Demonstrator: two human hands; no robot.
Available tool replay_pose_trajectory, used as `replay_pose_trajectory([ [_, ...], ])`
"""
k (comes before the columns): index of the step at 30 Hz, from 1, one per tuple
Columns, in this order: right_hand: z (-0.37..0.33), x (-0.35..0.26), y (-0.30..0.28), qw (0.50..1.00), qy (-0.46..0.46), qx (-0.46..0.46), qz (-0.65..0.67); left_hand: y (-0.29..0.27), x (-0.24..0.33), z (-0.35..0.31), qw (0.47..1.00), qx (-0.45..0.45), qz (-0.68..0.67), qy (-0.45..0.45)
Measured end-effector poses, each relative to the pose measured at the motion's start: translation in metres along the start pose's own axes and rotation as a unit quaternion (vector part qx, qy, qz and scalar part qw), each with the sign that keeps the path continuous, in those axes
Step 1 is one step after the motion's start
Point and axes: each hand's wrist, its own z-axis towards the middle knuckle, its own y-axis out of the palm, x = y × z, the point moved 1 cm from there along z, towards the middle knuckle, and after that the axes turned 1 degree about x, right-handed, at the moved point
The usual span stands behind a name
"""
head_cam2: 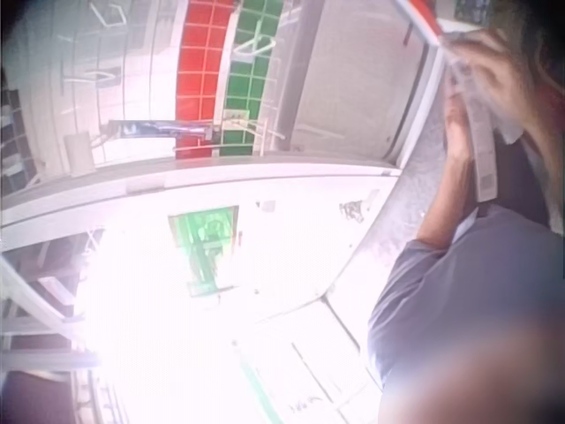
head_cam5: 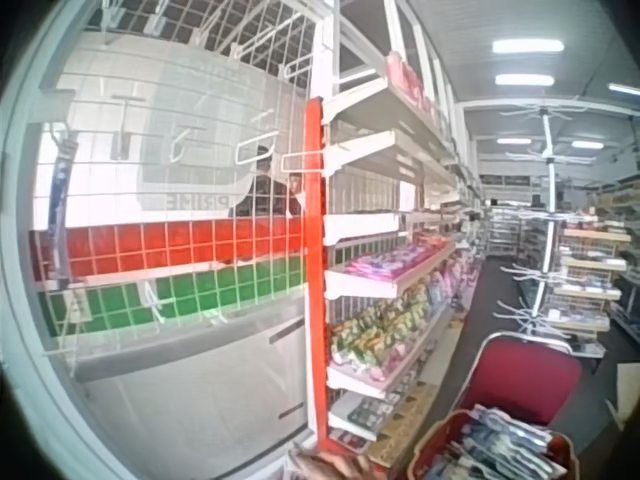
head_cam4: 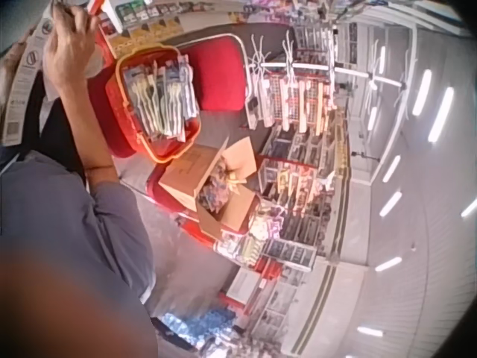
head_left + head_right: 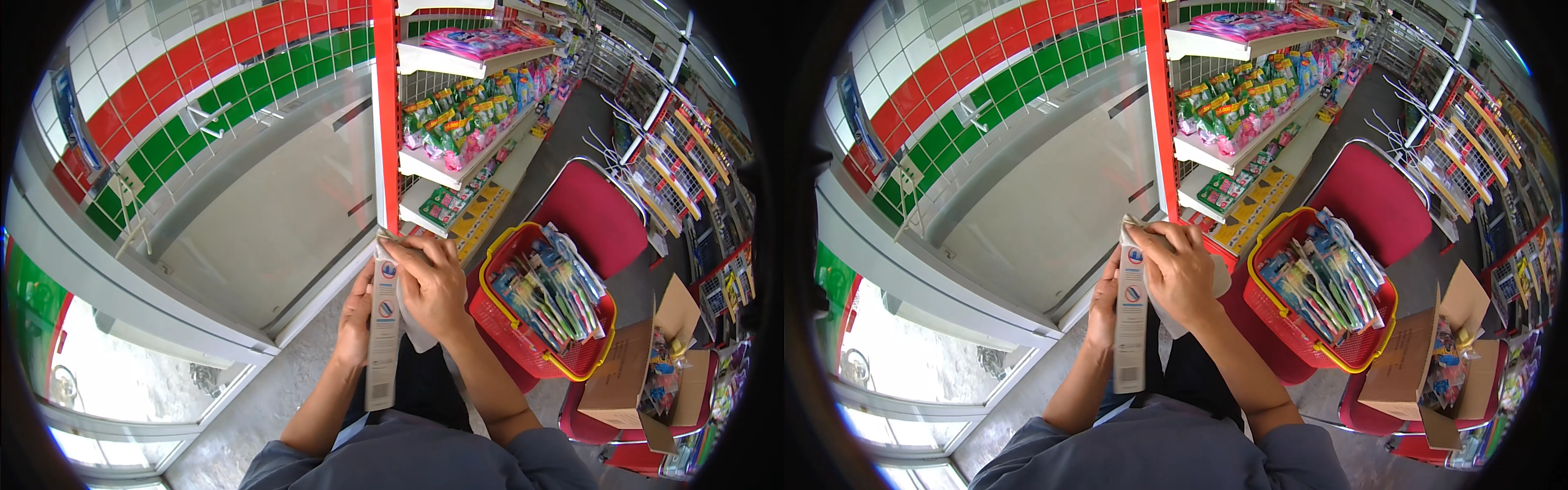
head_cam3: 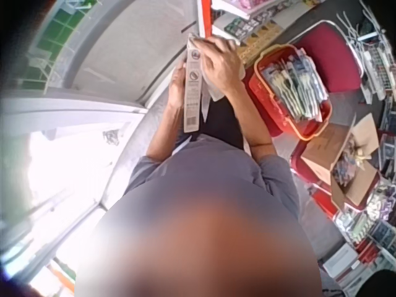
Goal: The person takes packaged toothbrushes from a red basket, wipes each package with a cloth, and hangs them on a wire display rack. The person repeats this process for multiple items, placing each cleaned package onto hooks on the rack.
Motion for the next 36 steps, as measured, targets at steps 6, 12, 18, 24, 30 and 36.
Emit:
replay_pose_trajectory([
  [6, 0.002, 0.006, -0.005, 0.998, 0.036, 0.017, -0.048, -0.004, 0.006, -0.001, 0.999, -0.038, 0.008, 0.022],
  [12, 0.011, 0.006, -0.015, 0.998, 0.02, 0.036, -0.057, 0.004, 0.012, -0.001, 0.998, 0.006, 0.055, 0.011],
  [18, 0.013, 0.0, -0.018, 0.999, -0.033, -0.002, -0.002, 0.008, 0.01, 0.002, 0.998, 0.042, 0.055, -0.015],
  [24, -0.002, -0.007, -0.007, 0.997, -0.071, -0.022, 0.0, 0.006, 0.006, 0.006, 1.0, 0.017, -0.011, -0.016],
  [30, -0.017, -0.007, -0.009, 0.993, -0.106, -0.04, -0.017, 0.003, 0.0, 0.004, 0.994, 0.057, -0.086, -0.044],
  [36, -0.016, 0.001, -0.013, 0.994, -0.103, -0.037, -0.028, 0.005, 0.001, 0.008, 0.995, 0.04, -0.049, -0.071],
])
